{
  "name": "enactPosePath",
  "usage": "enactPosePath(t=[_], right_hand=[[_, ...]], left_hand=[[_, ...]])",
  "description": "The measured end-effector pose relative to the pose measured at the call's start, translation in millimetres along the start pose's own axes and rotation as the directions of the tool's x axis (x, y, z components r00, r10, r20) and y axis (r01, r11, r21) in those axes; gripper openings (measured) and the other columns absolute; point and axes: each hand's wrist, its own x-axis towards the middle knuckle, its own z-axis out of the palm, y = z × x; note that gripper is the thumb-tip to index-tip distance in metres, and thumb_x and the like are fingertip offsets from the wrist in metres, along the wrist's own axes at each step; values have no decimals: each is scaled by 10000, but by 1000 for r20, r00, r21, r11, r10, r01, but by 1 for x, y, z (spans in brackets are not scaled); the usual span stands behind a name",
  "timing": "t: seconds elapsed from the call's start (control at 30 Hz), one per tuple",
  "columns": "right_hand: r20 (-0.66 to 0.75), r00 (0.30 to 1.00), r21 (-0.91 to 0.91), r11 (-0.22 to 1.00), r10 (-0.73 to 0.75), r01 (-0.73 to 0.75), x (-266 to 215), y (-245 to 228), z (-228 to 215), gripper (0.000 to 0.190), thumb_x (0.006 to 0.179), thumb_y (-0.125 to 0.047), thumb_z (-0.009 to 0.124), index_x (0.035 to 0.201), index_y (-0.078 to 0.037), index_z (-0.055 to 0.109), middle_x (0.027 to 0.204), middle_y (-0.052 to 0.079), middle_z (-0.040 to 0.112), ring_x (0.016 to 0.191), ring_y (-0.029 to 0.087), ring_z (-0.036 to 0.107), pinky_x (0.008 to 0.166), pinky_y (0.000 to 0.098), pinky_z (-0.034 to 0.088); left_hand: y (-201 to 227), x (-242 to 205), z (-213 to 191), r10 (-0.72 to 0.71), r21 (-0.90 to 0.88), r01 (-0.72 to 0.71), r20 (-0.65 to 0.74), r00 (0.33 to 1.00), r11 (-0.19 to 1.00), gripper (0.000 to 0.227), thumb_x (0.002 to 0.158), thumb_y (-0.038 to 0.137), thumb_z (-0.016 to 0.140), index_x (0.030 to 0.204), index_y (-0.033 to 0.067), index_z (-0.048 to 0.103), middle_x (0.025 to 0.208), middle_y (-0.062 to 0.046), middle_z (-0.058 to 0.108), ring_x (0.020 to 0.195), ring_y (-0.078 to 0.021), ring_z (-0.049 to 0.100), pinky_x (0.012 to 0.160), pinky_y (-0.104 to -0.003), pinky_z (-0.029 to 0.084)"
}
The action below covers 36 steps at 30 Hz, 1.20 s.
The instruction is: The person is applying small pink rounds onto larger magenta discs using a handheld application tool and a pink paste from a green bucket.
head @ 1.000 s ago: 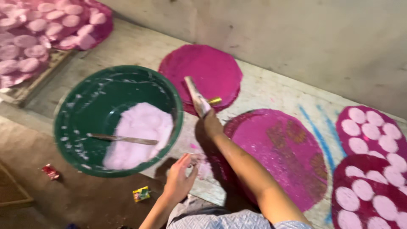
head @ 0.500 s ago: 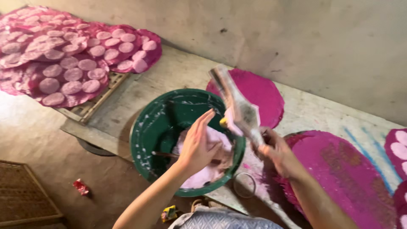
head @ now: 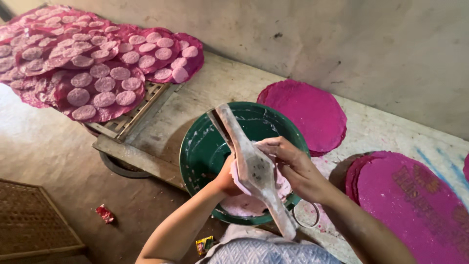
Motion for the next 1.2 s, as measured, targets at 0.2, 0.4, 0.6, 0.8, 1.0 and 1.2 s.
enactPosePath(t=[0.2,0.4,0.6,0.8,1.0,1.2], right_hand=[[-188,982,7,1000,-18,20,-9,35,16,588,796,204,374,1268,13,669,1245,111,667,1148,204,655,982,309,522],[-199,973,153,984,120,-90,-11,92,16,459,785,207,384,1081,8,673,1050,77,648,968,170,628,861,296,527],[-228,952,304,944,203,-128,3,126,-26,411,776,133,367,1012,-11,671,900,74,694,853,174,634,789,291,519],[67,998,-725,686,-7,53,5,176,4,332,754,-64,672,1067,-100,778,1034,203,679,915,356,613,834,439,484],[-152,947,-137,943,284,-305,3,173,-3,359,940,-104,512,1222,-86,734,1175,158,700,1075,231,670,970,358,532],[-69,916,854,498,396,-150,26,113,42,737,836,-7,463,1557,-117,356,1533,95,481,1253,210,581,1048,383,444]], left_hand=[[-7,-4,-9,21,72,0,-294,956,997,474,616,188,914,1022,60,705,971,-115,734,909,-261,721,817,-366,581],[0,-3,-21,233,409,-98,-296,927,907,422,572,89,913,945,67,716,898,-83,746,854,-246,742,773,-347,589],[9,1,-52,123,97,-80,-616,778,992,334,701,-59,784,1006,43,692,944,-4,725,855,-114,703,756,-278,579],[3,-2,-63,160,218,-26,-625,764,976,253,764,-20,829,987,34,721,940,-10,750,870,-123,704,770,-265,562],[15,12,-55,267,592,244,-642,719,768,313,702,176,875,939,52,712,828,-80,706,786,-233,675,691,-361,539],[54,35,-42,519,840,134,-442,731,526,328,763,205,803,1035,67,682,972,-97,676,922,-277,651,775,-400,522]])
